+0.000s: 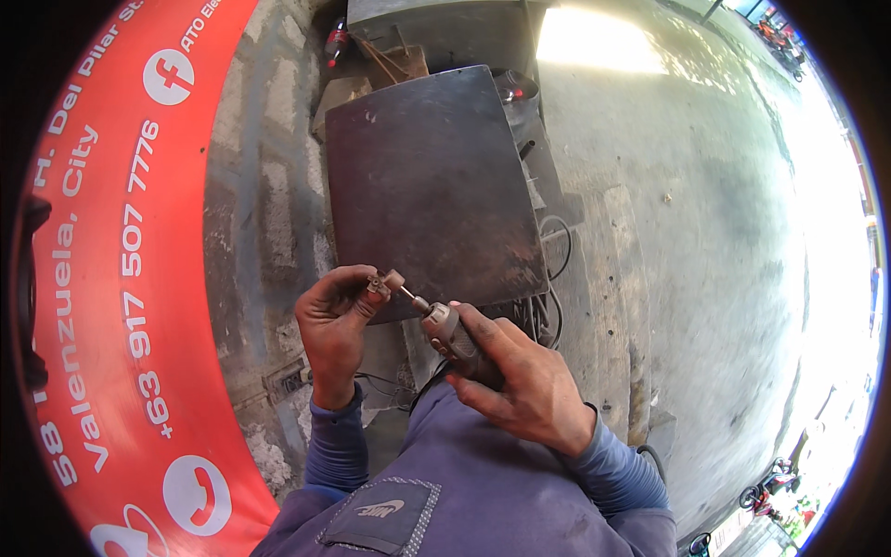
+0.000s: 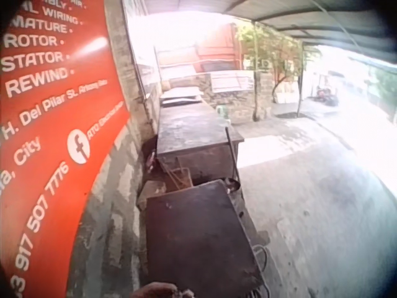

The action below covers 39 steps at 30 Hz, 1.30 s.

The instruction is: The person uses a rotary tool to grind a small metal component, then returns to the workbench to manipulate the part with a thin metal rod. The person repeatedly inserts and adjusts the rod within the component while holding it with the other hand.

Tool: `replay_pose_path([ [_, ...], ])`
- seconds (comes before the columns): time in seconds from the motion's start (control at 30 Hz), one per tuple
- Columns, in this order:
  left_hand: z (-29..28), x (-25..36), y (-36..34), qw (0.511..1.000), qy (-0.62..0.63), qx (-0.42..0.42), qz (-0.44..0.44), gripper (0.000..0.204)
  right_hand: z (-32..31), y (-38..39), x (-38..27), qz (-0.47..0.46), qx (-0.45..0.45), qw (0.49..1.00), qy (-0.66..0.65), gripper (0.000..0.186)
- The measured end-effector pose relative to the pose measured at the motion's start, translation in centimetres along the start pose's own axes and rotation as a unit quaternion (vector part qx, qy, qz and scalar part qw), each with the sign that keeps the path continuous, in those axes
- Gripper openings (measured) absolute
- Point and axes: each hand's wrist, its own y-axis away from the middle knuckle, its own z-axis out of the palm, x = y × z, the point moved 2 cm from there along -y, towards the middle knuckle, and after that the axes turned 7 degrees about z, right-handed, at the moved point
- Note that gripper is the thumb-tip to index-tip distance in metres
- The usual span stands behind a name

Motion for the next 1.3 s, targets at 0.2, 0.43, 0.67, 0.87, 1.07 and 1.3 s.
replay_pose_path([
  [0.2,0.8,-0.2,-0.2,1.000,0.011,-0.014,0.009,0.021,0.0,0.1,0.0,0.004,-0.007,1.000,0.028,0.077],
  [0.43,0.9,-0.4,-0.2,0.999,-0.020,-0.033,0.010,0.016,0.0,-0.2,0.0,0.010,-0.003,0.998,0.063,0.077],
  [0.67,0.8,-0.7,-0.1,0.999,-0.019,-0.032,0.004,0.017,-0.1,-0.3,0.0,0.011,-0.003,0.996,0.084,0.077],
  [0.87,0.9,-1.0,-0.2,0.999,-0.018,-0.024,-0.016,0.017,-0.2,-0.3,0.2,0.032,-0.006,0.996,0.080,0.075],
  [1.07,1.2,-1.3,-0.4,1.000,-0.007,-0.017,-0.023,0.019,-0.1,-0.5,0.3,0.002,0.014,0.996,0.092,0.075],
  [1.3,1.1,-1.7,-0.6,0.999,-0.016,-0.018,-0.032,0.019,-0.1,-0.6,0.5,0.002,0.016,0.994,0.106,0.076],
])
